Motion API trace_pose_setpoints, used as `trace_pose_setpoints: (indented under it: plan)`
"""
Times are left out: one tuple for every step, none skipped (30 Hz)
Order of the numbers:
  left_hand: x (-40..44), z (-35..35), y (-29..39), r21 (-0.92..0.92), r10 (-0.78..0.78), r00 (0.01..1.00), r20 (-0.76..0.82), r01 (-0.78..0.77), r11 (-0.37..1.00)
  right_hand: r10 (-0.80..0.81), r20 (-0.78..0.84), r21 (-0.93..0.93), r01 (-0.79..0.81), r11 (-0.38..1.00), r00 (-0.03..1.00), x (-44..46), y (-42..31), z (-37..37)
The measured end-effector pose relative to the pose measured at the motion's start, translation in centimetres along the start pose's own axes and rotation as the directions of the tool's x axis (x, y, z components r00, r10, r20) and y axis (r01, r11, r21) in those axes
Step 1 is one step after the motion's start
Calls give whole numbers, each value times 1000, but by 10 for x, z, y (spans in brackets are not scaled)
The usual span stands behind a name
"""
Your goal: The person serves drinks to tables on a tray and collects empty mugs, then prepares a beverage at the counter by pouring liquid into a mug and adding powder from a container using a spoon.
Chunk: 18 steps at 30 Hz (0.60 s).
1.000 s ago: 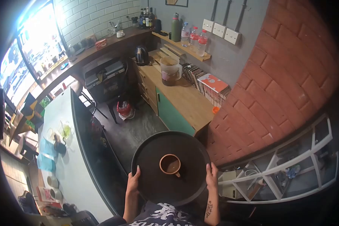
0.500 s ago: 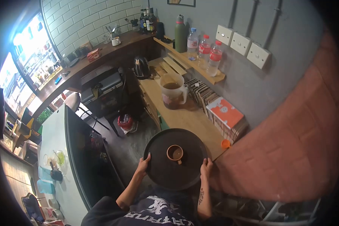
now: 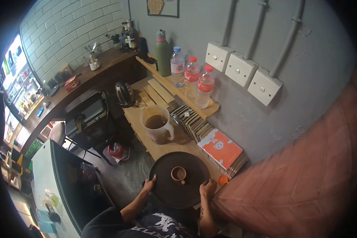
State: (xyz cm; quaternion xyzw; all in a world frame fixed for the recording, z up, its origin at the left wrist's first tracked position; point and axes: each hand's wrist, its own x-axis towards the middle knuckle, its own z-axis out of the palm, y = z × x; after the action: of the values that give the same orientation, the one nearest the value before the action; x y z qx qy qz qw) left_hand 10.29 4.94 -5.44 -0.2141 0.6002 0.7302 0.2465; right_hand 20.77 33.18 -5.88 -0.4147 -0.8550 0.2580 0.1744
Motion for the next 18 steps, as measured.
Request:
trace_pose_setpoints:
  plan:
    - [1,6,3,41,-49,995,-85,53,998,11,-7,-3,-12,1000,1000,3,6,7]
    - [3,11,7,79,-94,981,-171,109,991,-20,-33,-23,19,1000,999,4,12,14]
    - [7,13,9,89,-99,982,-163,114,989,-29,-47,-35,27,999,998,5,13,15]
    - [10,14,10,118,-108,983,-145,126,985,-39,-61,-48,36,998,997,6,13,15]
    - [13,15,11,149,-119,984,-129,137,979,-33,-67,-47,30,998,997,6,14,16]
    - [19,15,6,160,-125,984,-123,144,976,-27,-73,-46,24,999,997,5,14,17]
    - [26,16,2,94,-135,985,-106,145,985,-12,-78,-49,8,999,997,6,15,16]
    - [34,17,-1,26,-143,986,-87,146,989,-70,-72,-25,69,997,995,8,17,15]
    - [34,22,3,39,-146,986,-77,149,988,-130,-67,-1,130,992,989,9,17,14]
    - [32,28,11,59,-138,987,-78,142,988,-117,-74,-2,117,993,990,9,15,14]
    - [29,32,18,77,-130,988,-82,137,988,-167,-122,-62,161,985,978,8,13,14]
    - [39,30,9,86,-135,988,-79,142,986,-221,-164,-123,202,972,961,6,9,15]
    - [60,26,-8,-11,-152,988,-17,151,988,-213,-164,-124,194,973,963,4,4,17]
    - [72,22,-18,-108,-161,986,44,165,980,-173,-127,-17,173,985,977,2,-2,20]
    - [68,27,-13,-103,-165,985,43,168,980,-138,-86,87,146,985,987,-2,-5,22]
    - [62,37,-7,-52,-123,992,-29,122,991,-135,-81,87,142,986,988,-4,-3,27]
    - [55,43,0,1,-76,992,-100,76,997,-164,68,167,151,974,984,-3,-1,32]
    - [65,37,-10,-37,-49,995,-83,46,998,-205,213,247,150,957,955,-3,0,37]
